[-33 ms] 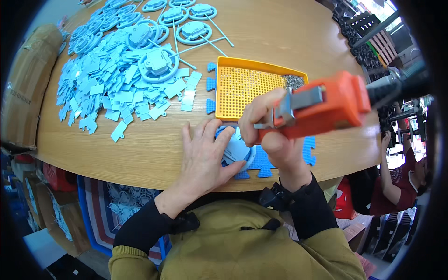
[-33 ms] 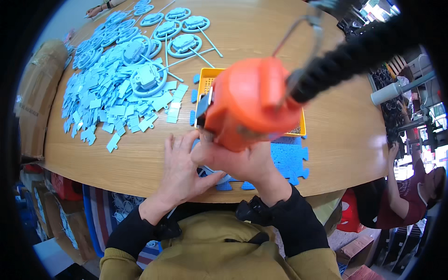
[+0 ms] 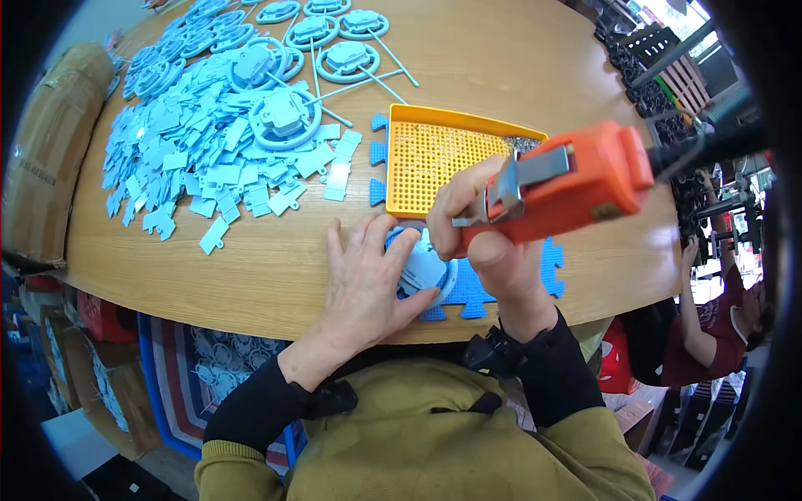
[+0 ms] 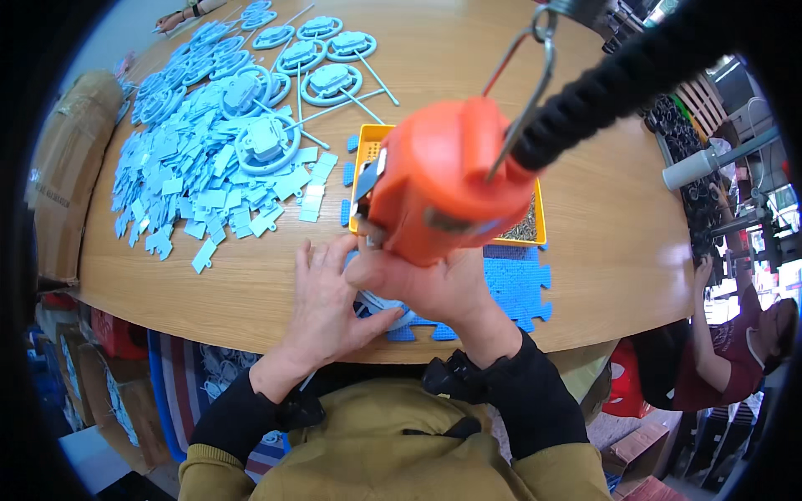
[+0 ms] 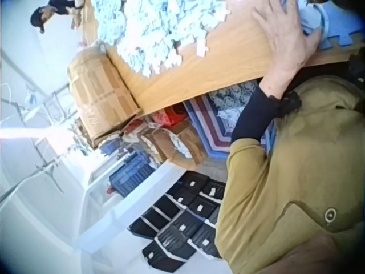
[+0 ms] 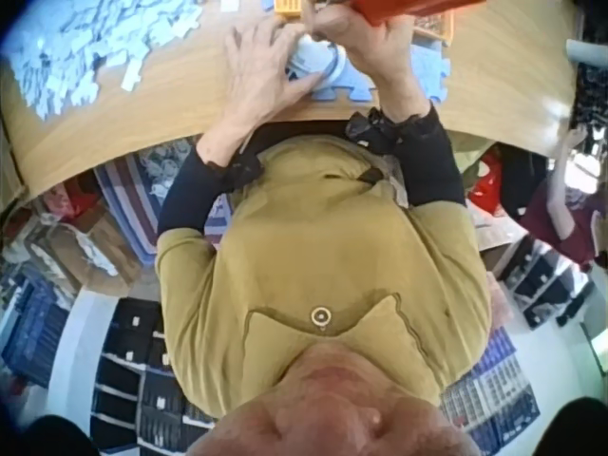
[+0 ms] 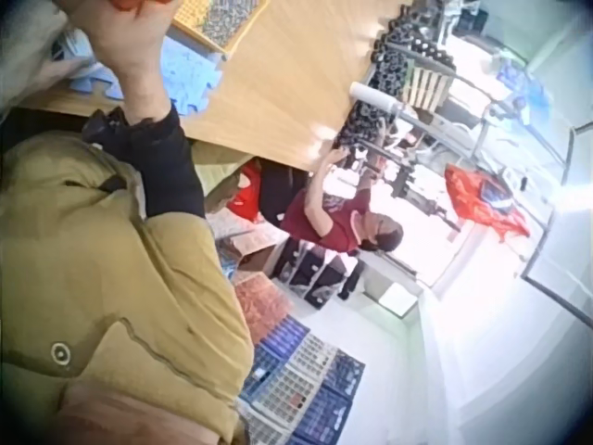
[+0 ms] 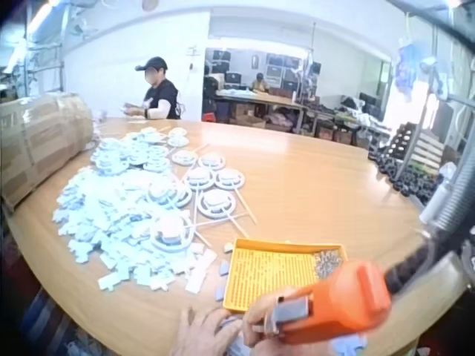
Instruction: The recorder uses an electric power tool to assemble blue plastic components on a factory table.
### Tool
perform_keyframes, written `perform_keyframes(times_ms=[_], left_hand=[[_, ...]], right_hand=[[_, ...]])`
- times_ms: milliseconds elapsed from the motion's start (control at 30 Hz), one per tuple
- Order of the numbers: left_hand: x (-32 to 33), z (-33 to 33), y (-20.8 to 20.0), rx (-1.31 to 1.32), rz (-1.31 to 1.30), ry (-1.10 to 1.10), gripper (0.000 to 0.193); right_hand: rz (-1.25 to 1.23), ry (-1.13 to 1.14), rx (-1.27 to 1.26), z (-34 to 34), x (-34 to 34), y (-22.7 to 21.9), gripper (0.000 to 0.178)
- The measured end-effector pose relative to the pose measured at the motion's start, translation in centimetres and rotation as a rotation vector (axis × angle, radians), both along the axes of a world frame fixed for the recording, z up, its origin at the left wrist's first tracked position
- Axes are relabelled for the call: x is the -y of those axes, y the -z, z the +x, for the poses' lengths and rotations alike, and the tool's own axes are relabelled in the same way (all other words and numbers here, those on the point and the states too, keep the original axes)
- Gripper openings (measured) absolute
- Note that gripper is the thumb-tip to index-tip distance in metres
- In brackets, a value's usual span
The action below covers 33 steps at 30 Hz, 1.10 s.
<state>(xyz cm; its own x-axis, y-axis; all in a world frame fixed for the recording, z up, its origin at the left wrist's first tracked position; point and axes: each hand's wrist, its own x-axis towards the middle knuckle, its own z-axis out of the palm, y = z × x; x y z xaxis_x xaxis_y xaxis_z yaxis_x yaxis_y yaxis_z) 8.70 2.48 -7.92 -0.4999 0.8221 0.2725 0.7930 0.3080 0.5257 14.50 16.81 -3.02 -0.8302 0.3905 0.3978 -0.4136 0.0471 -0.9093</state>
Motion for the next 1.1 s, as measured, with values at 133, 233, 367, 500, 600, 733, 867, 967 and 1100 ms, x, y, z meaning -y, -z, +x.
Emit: perform_keyframes(times_ms=[133,233,367,500,600,733,867,967,1100], left_hand=[[4.1,0.3,-0.3,0.071,0.035,-0.015,0.065],[12.1,-0.3,-2.7,0.045,-0.049,-0.105,0.068],[16.1,-1.8,-5.1,-0.013,-0.220,-0.300,0.074],[10.8,-7.9,-4.0,-0.254,-0.161,-0.227,0.073],[5.3,-13.8,-2.5,-0.413,-0.118,-0.268,0.073],[0.7,-19.7,-1.0,-0.433,-0.268,-0.392,0.068],[-0.5,-21.0,-0.5,-0.381,-0.323,-0.356,0.063],[0.4,-20.4,-0.8,-0.351,-0.171,-0.340,0.060],[2.5,-16.0,-1.6,-0.132,0.225,-0.324,0.057]], right_hand=[[-0.211,-0.237,-0.204,-0.3,-2.8,-1.0,0.063],[-0.079,-0.006,-0.229,-0.2,-5.4,-2.3,0.063],[-0.289,-0.012,-0.245,-3.4,-6.1,0.5,0.041],[-0.210,0.111,-0.216,-4.5,-6.7,1.4,0.038],[-0.196,0.134,-0.241,-4.7,-7.4,2.0,0.036],[-0.218,0.109,-0.229,-5.0,-7.6,2.0,0.035],[-0.111,0.184,-0.068,-4.7,-7.6,1.8,0.053],[-0.100,0.153,-0.085,-5.1,-7.8,1.9,0.053],[-0.080,0.160,-0.107,-4.7,-8.2,2.3,0.052]])
